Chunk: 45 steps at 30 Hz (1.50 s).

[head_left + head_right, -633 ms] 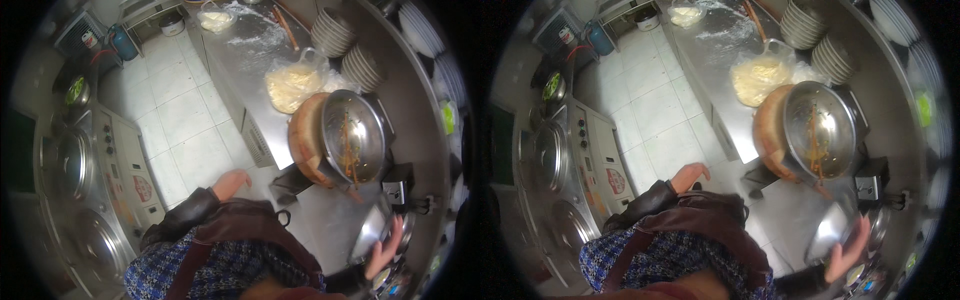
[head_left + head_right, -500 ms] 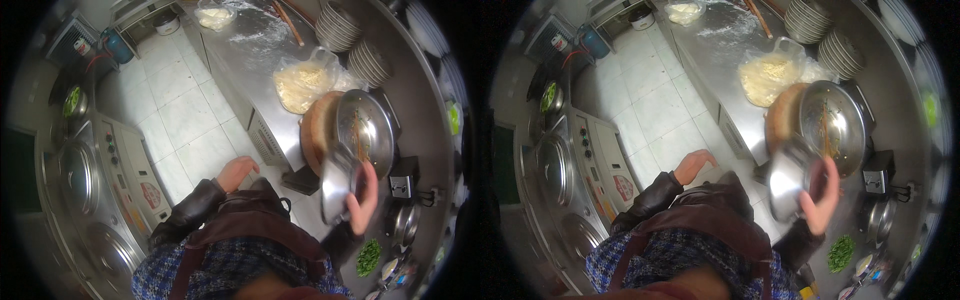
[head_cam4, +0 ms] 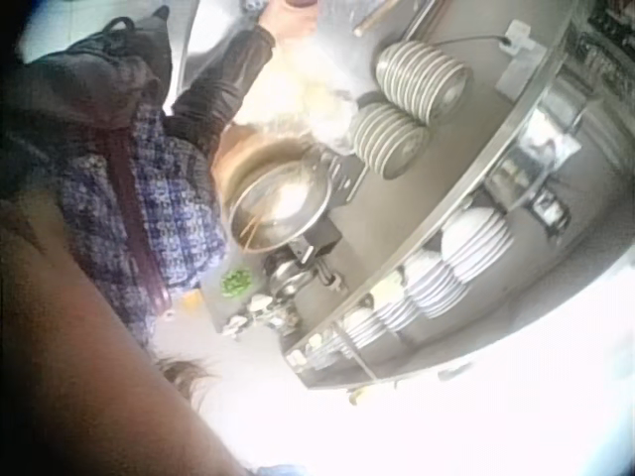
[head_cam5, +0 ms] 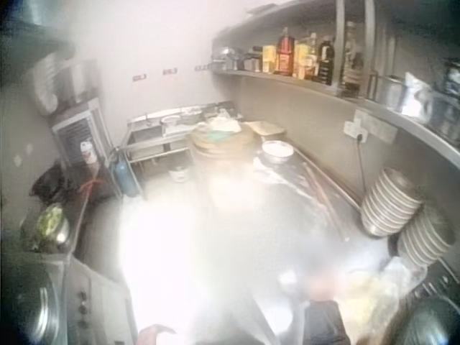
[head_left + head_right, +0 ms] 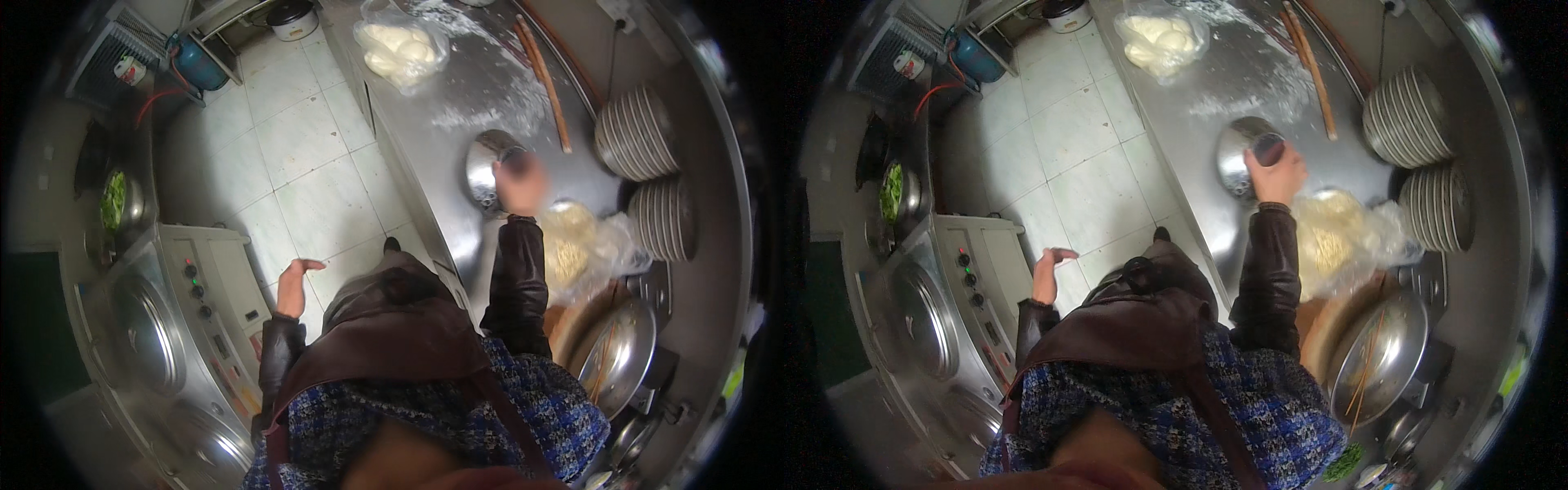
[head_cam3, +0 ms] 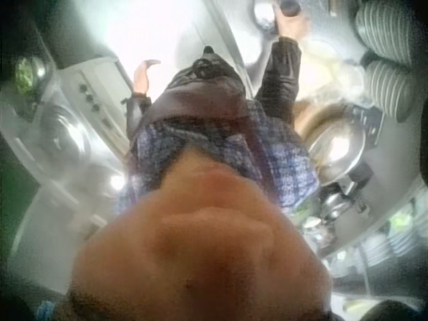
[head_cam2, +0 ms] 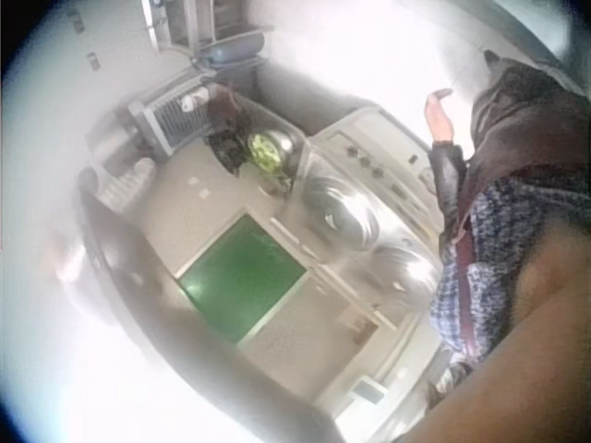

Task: The person portions dough from a larger mass, weighs small pieces, and rolls each piece flat with a rolling pin on a floured metal countertop. The person repeatedly flattens and turns the dough to achieve an even circular shape.

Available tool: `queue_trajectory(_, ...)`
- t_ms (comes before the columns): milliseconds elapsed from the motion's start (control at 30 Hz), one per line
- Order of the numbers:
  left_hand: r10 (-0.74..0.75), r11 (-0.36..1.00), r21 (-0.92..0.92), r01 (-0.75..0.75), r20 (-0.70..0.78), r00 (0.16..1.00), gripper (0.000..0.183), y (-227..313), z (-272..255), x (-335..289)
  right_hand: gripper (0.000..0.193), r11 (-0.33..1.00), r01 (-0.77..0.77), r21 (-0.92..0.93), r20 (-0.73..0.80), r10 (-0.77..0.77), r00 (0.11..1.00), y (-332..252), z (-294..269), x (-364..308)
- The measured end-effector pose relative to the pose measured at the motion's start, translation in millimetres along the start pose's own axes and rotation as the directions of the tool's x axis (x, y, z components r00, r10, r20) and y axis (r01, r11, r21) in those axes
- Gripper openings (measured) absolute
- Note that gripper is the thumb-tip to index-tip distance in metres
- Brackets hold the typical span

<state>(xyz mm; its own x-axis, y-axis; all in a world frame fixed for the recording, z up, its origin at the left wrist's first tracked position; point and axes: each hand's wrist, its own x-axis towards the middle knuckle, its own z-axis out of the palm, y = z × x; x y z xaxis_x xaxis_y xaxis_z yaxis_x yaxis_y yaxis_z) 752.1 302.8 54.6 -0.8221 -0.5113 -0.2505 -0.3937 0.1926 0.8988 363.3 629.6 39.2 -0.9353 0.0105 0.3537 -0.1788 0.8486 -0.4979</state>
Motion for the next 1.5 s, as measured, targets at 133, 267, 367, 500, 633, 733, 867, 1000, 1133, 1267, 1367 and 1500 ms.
queue_trajectory(133,-0.212,0.968,-0.162,0.193,-0.113,0.971,0.076,-19.0,-32.8,64.4,0.080,0.938,-0.103,-0.332,-0.168,0.049,0.985,34.3,55.7,57.1)
queue_trajectory(267,-0.179,0.961,-0.221,0.169,-0.027,0.983,0.052,-10.4,-27.1,181.3,0.082,0.791,-0.169,-0.588,-0.006,0.205,0.979,45.4,67.4,84.3)
queue_trajectory(367,0.024,0.960,-0.279,0.007,0.107,0.994,0.038,20.3,-6.4,307.6,0.065,0.855,-0.151,-0.497,0.081,0.219,0.972,-1.4,80.7,109.4)
queue_trajectory(500,0.129,0.987,-0.106,-0.120,0.084,0.988,0.067,84.8,30.1,495.4,0.046,0.962,0.078,0.260,0.044,-0.093,0.995,-135.2,161.6,158.7)
queue_trajectory(633,0.106,0.941,0.311,-0.135,0.110,0.988,0.098,141.6,64.8,629.6,0.038,0.912,0.223,0.343,0.124,-0.279,0.952,-240.9,255.7,217.0)
queue_trajectory(733,0.104,0.885,0.393,-0.250,0.358,0.928,0.099,164.9,69.9,669.0,0.044,0.981,0.114,0.155,0.216,-0.146,0.965,-255.6,264.3,223.8)
queue_trajectory(867,0.458,0.638,0.560,-0.529,0.276,0.845,0.086,181.7,67.0,677.9,0.060,0.994,-0.103,0.046,0.225,0.090,0.970,-237.7,238.6,200.2)
queue_trajectory(1000,0.724,0.492,0.051,-0.869,0.531,0.441,0.056,194.2,97.8,682.2,0.068,0.994,-0.072,-0.078,0.176,0.085,0.981,-244.1,244.3,190.3)
queue_trajectory(1133,0.616,0.373,0.150,-0.916,0.698,0.365,0.050,202.0,140.4,711.7,0.074,0.970,-0.075,-0.231,0.190,0.121,0.974,-265.2,270.4,205.5)
queue_trajectory(1267,0.536,0.338,0.364,-0.868,0.684,0.495,0.044,201.3,134.7,757.6,0.064,0.969,-0.159,-0.188,0.302,0.211,0.930,-254.9,281.2,224.0)
queue_trajectory(1367,0.390,0.387,0.299,-0.872,0.804,0.449,0.045,194.3,110.8,778.0,0.064,0.949,-0.267,-0.168,0.223,0.300,0.927,-231.2,288.6,237.6)
queue_trajectory(1500,0.331,0.366,0.330,-0.870,0.828,0.453,0.037,172.3,82.4,775.4,0.059,0.937,-0.341,-0.070,0.241,0.348,0.906,-214.0,297.7,255.9)
